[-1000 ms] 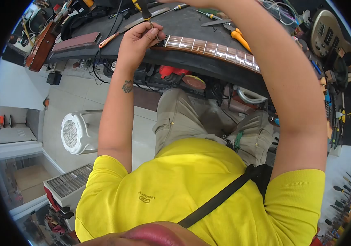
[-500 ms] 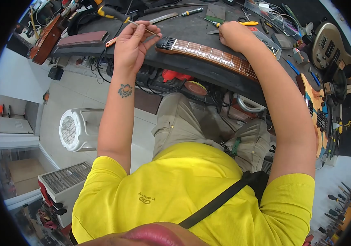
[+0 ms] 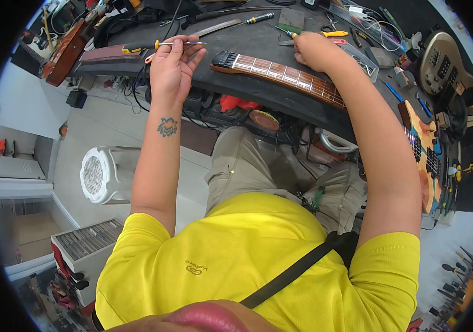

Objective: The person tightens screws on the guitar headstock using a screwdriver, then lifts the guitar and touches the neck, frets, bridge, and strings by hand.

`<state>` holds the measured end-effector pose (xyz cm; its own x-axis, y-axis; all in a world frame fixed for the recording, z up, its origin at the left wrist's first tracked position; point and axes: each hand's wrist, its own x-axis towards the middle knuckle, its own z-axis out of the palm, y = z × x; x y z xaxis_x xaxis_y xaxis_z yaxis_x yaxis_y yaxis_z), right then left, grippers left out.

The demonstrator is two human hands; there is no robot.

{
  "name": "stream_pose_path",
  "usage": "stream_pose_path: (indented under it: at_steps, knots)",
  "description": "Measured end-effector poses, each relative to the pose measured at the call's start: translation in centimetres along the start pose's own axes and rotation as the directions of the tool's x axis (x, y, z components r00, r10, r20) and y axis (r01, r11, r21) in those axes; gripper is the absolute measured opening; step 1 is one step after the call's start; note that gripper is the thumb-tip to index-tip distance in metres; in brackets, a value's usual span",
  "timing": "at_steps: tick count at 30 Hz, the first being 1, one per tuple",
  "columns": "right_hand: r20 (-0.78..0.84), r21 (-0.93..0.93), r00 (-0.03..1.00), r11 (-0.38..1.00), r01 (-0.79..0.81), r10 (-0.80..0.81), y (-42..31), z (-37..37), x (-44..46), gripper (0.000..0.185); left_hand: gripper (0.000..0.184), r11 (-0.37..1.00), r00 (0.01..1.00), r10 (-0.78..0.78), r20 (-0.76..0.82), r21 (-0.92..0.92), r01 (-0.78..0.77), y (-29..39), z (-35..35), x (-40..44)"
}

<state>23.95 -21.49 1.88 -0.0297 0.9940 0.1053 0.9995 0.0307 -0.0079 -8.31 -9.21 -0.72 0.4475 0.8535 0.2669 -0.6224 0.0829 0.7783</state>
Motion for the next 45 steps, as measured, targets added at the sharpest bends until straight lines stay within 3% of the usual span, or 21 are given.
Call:
stream_pose_path:
  at_steps: [5, 7, 9, 11, 12, 13, 15, 17, 19, 26, 45]
  knots:
    - [0.037, -0.158, 0.994, 0.981, 0.109, -0.104, 0.9, 1.3, 0.6, 0.023, 0.020, 1.000, 1.000, 0.001, 0.008, -0.027, -0.001, 0.1, 0.5, 0.0]
    - [-0.072, -0.218, 0.980, 0.962, 0.164, -0.184, 0.7, 1.7, 0.5, 0.023, 0.020, 1.000, 1.000, -0.002, 0.004, -0.021, 0.002, 0.2, 0.9, -0.1]
    - [-0.090, -0.196, 0.991, 0.977, 0.083, -0.102, -0.1, 0.9, 0.5, 0.020, 0.020, 1.000, 1.000, -0.005, -0.005, -0.011, 0.005, 0.4, 1.1, -0.2]
    - [-0.228, 0.157, 0.947, 0.968, -0.193, 0.226, -3.9, -2.7, -0.3, 0.016, 0.021, 1.000, 1.000, -0.010, 0.000, 0.011, 0.010, 0.7, 1.1, -0.5]
    - [-0.216, 0.317, 0.924, 0.918, -0.240, 0.316, -5.2, -3.9, -0.6, 0.018, 0.021, 1.000, 1.000, -0.010, -0.011, 0.012, 0.010, 0.8, 1.0, -0.6]
    - [-0.207, 0.320, 0.927, 0.917, -0.239, 0.314, -5.9, -3.6, -0.6, 0.018, 0.021, 1.000, 1.000, -0.017, -0.006, 0.019, 0.018, 0.8, 1.0, -0.6]
    - [-0.317, 0.789, 0.903, 0.609, 0.083, 0.288, -7.0, -3.3, -0.4, 0.023, 0.021, 0.999, 1.000, -0.024, 0.004, 0.026, 0.024, 0.9, 1.3, -0.6]
    - [-0.344, 0.901, 0.916, 0.347, 0.261, 0.204, -9.7, -2.7, -0.6, 0.026, 0.022, 0.999, 0.995, -0.019, 0.097, 0.038, 0.015, 1.1, 2.3, -0.8]
    - [-0.305, 0.926, 0.926, 0.296, 0.234, 0.224, -12.7, -2.6, -1.3, 0.030, 0.022, 0.998, 0.990, -0.006, 0.144, 0.067, -0.004, 1.5, 3.4, -1.1]
    - [-0.378, 0.871, 0.906, 0.404, 0.279, 0.190, -13.9, -1.6, -1.6, 0.033, 0.024, 0.975, 0.977, -0.012, 0.211, 0.219, -0.036, 2.7, 5.1, -2.0]
    - [-0.405, 0.766, 0.897, 0.602, 0.227, 0.178, -14.6, -2.7, -2.0, 0.035, 0.020, 0.952, 0.962, -0.071, 0.265, 0.307, -0.015, 1.9, 5.1, -1.8]
